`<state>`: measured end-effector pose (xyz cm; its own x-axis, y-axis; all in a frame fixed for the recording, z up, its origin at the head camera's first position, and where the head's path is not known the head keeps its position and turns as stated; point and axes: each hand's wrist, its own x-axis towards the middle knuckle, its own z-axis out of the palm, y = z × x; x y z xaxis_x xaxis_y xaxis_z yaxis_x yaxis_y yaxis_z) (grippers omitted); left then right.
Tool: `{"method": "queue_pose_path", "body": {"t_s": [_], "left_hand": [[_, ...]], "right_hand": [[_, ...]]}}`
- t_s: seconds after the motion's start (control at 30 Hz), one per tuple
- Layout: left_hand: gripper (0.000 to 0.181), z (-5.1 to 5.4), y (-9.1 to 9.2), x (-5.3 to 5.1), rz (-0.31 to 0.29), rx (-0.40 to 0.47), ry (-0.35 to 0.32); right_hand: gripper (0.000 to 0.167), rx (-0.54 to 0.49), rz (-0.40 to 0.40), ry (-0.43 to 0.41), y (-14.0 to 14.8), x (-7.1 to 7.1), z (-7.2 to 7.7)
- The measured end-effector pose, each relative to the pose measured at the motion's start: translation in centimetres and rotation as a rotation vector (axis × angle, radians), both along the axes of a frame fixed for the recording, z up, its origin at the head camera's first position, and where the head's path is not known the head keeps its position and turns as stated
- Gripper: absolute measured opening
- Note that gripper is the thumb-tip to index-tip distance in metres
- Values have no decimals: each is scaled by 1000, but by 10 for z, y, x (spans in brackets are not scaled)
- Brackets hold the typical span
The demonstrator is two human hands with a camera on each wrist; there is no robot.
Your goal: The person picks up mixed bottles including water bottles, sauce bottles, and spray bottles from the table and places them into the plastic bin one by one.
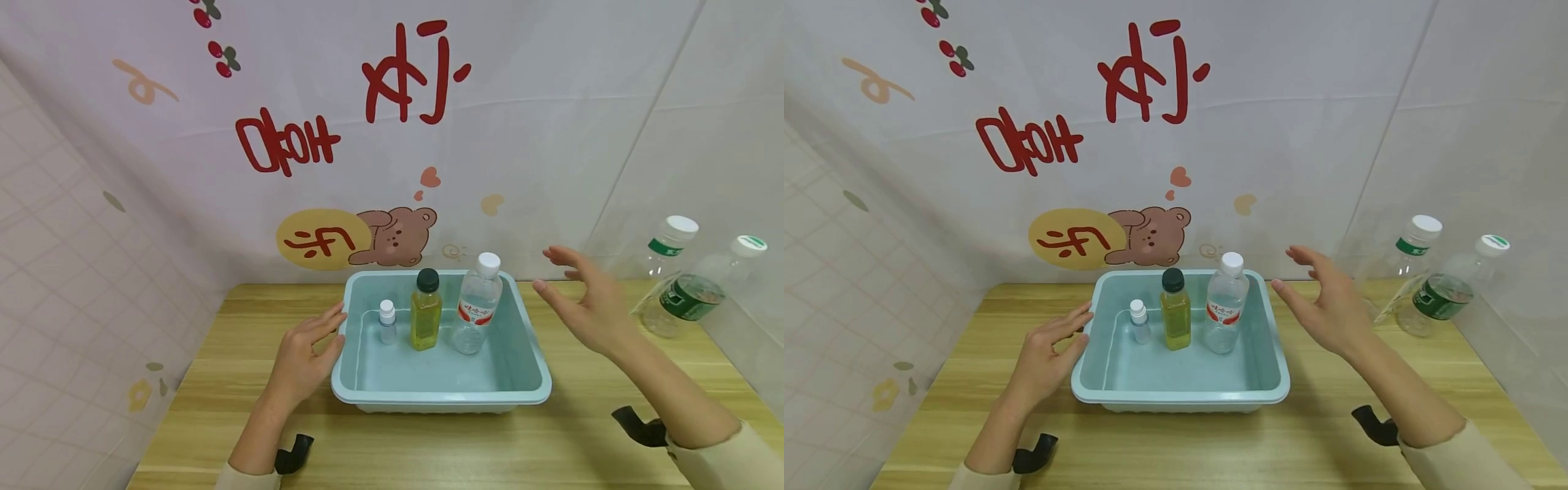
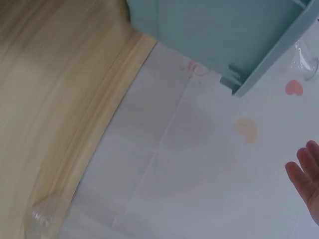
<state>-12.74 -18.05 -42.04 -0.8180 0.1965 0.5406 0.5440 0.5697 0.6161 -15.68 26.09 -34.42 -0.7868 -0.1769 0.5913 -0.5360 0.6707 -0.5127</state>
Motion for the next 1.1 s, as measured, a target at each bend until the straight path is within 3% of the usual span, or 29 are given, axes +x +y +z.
{"method": "queue_pose_path", "body": {"t_s": [0.33,0.57,0.83,1.1], "left_hand": [[38,1,0,-1,-6,-1,12],[37,0,1,-2,-11,-1,20],[38,1,-1,-1,0,-7,24],[37,0,0,-1,-3,-3,21]], "right_hand": [[66,140,-94,77,39,-1,8],[70,224,-137,85,76,-4,10],[92,303,-163,147,107,-12,17],[101,307,-268,40,129,-19,23]]}}
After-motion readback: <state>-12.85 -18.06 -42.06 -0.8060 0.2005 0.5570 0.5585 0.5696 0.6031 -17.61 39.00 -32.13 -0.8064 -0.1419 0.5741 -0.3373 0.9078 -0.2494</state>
